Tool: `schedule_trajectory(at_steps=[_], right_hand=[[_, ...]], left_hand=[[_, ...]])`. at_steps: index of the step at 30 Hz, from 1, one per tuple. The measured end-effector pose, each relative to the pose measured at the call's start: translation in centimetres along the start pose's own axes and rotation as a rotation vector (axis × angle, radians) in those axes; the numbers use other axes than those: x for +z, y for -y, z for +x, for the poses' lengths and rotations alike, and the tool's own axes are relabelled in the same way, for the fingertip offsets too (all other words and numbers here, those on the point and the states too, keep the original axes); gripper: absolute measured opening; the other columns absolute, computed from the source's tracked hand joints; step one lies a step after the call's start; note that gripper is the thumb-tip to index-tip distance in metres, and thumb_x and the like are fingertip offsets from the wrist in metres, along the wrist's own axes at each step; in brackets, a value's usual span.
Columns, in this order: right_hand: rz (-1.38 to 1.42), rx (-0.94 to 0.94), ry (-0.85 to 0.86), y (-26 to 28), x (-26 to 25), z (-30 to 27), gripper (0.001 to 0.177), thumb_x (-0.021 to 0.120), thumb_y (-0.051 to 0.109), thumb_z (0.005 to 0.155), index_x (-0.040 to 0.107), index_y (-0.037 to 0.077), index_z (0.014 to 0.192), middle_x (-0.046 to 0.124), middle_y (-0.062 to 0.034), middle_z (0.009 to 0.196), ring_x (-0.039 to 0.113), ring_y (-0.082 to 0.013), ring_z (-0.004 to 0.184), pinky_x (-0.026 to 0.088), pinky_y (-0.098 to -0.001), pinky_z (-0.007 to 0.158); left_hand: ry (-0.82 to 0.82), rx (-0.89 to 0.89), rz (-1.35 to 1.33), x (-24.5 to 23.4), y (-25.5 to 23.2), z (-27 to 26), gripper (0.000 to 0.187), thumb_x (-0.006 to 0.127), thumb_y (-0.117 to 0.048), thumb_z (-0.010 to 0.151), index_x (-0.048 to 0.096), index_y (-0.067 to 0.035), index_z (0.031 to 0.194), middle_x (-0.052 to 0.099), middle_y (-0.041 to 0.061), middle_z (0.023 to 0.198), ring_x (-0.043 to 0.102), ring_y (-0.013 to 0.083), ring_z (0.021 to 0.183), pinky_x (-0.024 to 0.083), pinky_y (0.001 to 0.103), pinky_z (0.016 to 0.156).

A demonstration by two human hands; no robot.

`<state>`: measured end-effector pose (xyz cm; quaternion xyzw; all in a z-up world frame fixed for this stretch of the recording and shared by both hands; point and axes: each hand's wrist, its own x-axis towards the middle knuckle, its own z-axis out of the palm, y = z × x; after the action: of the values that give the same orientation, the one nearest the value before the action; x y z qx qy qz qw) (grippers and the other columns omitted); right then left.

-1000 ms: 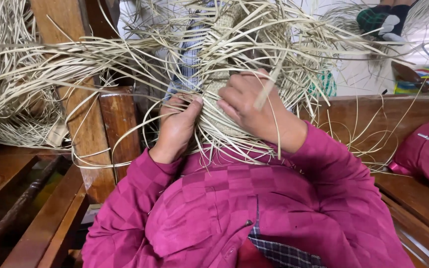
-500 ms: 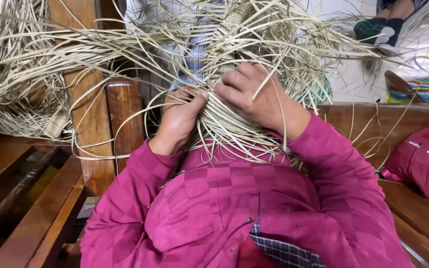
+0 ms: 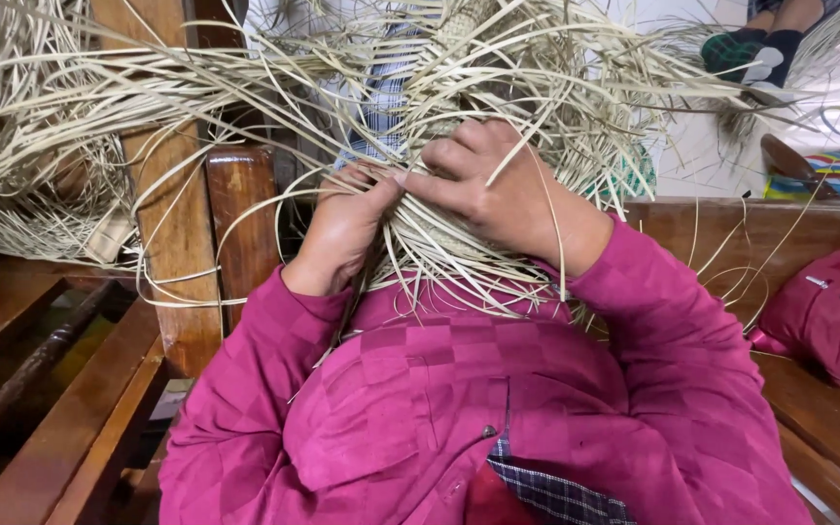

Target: A person is weaving dried grass or straw strands together to create a handcrafted item, likely a hat or basket, using a small weaving tool.

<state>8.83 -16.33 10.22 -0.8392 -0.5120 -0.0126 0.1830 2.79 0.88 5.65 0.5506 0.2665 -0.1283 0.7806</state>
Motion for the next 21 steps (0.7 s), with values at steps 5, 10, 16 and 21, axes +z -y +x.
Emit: schedule_trajectory(at_steps=[5,10,16,21], right_hand=[[-0.095,-0.039,-0.007,-0.9,2.0,-1.0,0.019,0.054,0.026,0.109,0.071,0.019,0.112,0.064,-0.0042,0.108,0.062,-0.0262,0.094,0.048,-0.0373,0.071],[-0.08,-0.04,-0.021,-1.1,2.7,-1.4,0.023,0.048,0.023,0.11,0.07,0.018,0.112,0.064,-0.0057,0.11,0.062,-0.0268,0.095,0.049,-0.038,0.075],[0.008,0.002,-0.03,-1.4,2.4,-1.6,0.019,0.052,0.025,0.108,0.068,0.017,0.113,0.062,-0.0066,0.112,0.062,-0.0285,0.097,0.048,-0.0425,0.079],[0.382,0.157,-0.057,-2.9,-1.0,-1.6,0.015,0.07,0.009,0.101,0.072,0.008,0.116,0.065,-0.0119,0.107,0.066,-0.0327,0.092,0.054,-0.0442,0.077]], left_hand=[[0.006,-0.025,-0.032,0.0,-0.6,-0.5,0.017,0.08,-0.013,0.083,0.073,0.002,0.087,0.068,0.005,0.078,0.063,0.0148,0.072,0.06,0.035,0.073],[0.024,-0.047,-0.049,-0.6,1.0,0.2,0.018,0.079,-0.014,0.083,0.072,0.002,0.087,0.068,0.005,0.079,0.063,0.0143,0.073,0.06,0.035,0.074],[0.028,0.018,0.115,-1.8,3.5,1.7,0.019,0.084,-0.018,0.084,0.074,-0.002,0.084,0.069,0.008,0.077,0.064,0.0156,0.074,0.058,0.038,0.073],[-0.007,-0.015,0.097,-3.3,6.3,2.9,0.01,0.077,-0.011,0.083,0.075,-0.001,0.084,0.068,0.008,0.074,0.062,0.014,0.072,0.055,0.032,0.065]])
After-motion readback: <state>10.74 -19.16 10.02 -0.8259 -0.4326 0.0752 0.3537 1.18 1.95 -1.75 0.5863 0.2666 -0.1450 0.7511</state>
